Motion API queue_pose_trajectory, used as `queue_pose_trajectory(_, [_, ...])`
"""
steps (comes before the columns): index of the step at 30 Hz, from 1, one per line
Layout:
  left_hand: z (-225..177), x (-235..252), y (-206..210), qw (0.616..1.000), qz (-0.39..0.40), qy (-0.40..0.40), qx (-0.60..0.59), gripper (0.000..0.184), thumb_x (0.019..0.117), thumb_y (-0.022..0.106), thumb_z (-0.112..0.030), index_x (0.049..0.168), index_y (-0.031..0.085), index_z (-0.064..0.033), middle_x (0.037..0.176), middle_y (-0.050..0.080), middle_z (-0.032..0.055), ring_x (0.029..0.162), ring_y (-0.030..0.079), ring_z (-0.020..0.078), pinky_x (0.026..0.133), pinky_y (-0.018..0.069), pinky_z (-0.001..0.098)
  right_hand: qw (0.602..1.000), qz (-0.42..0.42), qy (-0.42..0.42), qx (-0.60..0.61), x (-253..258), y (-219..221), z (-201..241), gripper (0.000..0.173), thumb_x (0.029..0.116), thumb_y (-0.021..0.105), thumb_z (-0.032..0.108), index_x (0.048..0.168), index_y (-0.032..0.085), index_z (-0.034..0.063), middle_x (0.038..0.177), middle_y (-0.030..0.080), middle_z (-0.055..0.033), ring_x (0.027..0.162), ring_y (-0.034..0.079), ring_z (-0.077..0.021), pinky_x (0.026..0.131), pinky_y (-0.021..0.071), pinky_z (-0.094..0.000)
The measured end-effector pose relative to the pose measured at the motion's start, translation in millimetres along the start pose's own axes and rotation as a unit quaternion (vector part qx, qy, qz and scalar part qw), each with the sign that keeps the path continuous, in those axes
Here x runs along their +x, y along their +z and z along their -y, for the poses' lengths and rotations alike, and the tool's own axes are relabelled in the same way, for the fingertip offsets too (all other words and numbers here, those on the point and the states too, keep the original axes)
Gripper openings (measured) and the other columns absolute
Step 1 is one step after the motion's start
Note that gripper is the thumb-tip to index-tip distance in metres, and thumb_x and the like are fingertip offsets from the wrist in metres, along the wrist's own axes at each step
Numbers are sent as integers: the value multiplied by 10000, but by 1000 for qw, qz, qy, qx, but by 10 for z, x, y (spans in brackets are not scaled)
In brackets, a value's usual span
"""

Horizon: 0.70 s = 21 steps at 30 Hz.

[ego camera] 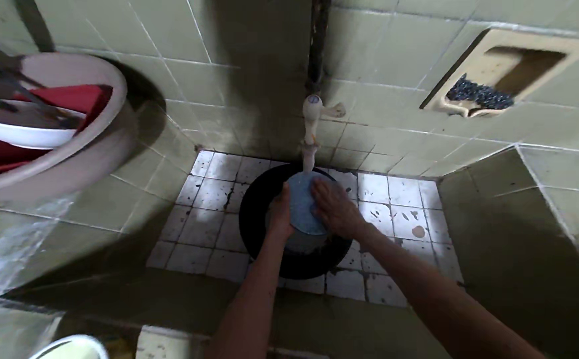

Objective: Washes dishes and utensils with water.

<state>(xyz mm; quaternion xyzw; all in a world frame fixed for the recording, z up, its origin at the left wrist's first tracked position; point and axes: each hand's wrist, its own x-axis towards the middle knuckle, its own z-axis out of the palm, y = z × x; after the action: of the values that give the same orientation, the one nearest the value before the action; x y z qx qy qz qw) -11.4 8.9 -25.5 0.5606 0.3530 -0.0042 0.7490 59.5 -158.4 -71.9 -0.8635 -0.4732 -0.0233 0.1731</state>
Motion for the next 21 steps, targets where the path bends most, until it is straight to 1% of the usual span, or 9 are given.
queue_pose_trajectory(3, [13, -12, 45, 1000, 13, 7, -2, 672, 1076, 321, -564, 1461, 486, -39, 1377, 583, 217, 1242, 593, 327, 1032, 492, 550, 996, -54, 39, -57, 255, 49, 33, 725, 1091, 244, 512, 1560, 370, -26, 1654, 304, -202, 1544, 270, -357, 1233, 175, -606])
queue_pose_trajectory(5, [1, 8, 42, 1000, 15, 8, 10, 659, 1075, 315, -567, 1436, 516, -55, 1334, 612, 198, 1199, 610, 310, 1000, 503, 543, 998, -46, 30, 12, 362, 94, 343, 640, 1084, 378, 398, 1559, 369, -31, 1662, 281, -207, 1551, 244, -367, 1252, 164, -575])
queue_pose_trajectory(7, [-27, -15, 20, 999, 19, 0, 27, 656, 1075, 306, -565, 1436, 525, -63, 1355, 589, 201, 1216, 572, 322, 1005, 455, 563, 998, 5, 11, 61, 298, 68, 512, 598, 1097, 353, 324, 1595, 306, -4, 1702, 180, -168, 1582, 161, -308, 1263, 128, -546])
queue_pose_trajectory(11, [4, -35, 17, 999, 14, 11, 43, 698, 1067, 328, -588, 1463, 492, -37, 1411, 559, 230, 1284, 559, 361, 1060, 456, 587, 1000, 1, -9, 30, 28, 56, 46, 622, 1099, 307, 418, 1582, 362, 29, 1664, 316, -139, 1549, 276, -302, 1246, 184, -589])
queue_pose_trajectory(13, [-12, -97, 75, 998, 18, 7, 54, 699, 1068, 310, -591, 1463, 489, -43, 1415, 556, 226, 1286, 558, 355, 1059, 460, 579, 999, -31, 25, -22, 79, 34, 25, 682, 1099, 239, 461, 1569, 358, -18, 1658, 303, -190, 1544, 273, -356, 1231, 179, -618])
queue_pose_trajectory(15, [-68, -139, 103, 999, 16, 4, 51, 670, 1079, 304, -557, 1446, 504, -34, 1387, 567, 229, 1253, 564, 342, 1042, 455, 559, 999, -31, 37, 10, 233, 27, 272, 642, 1095, 308, 394, 1565, 345, -42, 1669, 257, -214, 1557, 219, -380, 1247, 158, -593])
queue_pose_trajectory(17, [-7, -58, 63, 1000, -8, 8, 18, 639, 1088, 321, -529, 1365, 569, -9, 1259, 632, 214, 1138, 617, 298, 976, 499, 505, 996, 21, 14, 86, 217, 26, 552, 582, 1096, 329, 288, 1588, 307, -24, 1700, 188, -173, 1581, 158, -319, 1261, 122, -567])
queue_pose_trajectory(18, [26, -13, 28, 1000, -21, 12, 9, 637, 1092, 325, -517, 1352, 568, 11, 1240, 633, 221, 1129, 617, 297, 975, 502, 501, 993, 44, -11, 111, 115, 25, 595, 563, 1105, 313, 296, 1580, 346, -4, 1691, 240, -147, 1577, 189, -290, 1263, 130, -563])
queue_pose_trajectory(21, [28, 94, -35, 999, -42, 17, 0, 653, 1089, 343, -521, 1447, 508, 0, 1427, 541, 240, 1323, 523, 346, 1091, 419, 564, 990, 65, -75, 99, -265, -15, 300, 537, 1114, 250, 316, 1560, 436, 81, 1655, 360, -44, 1551, 281, -209, 1266, 176, -538])
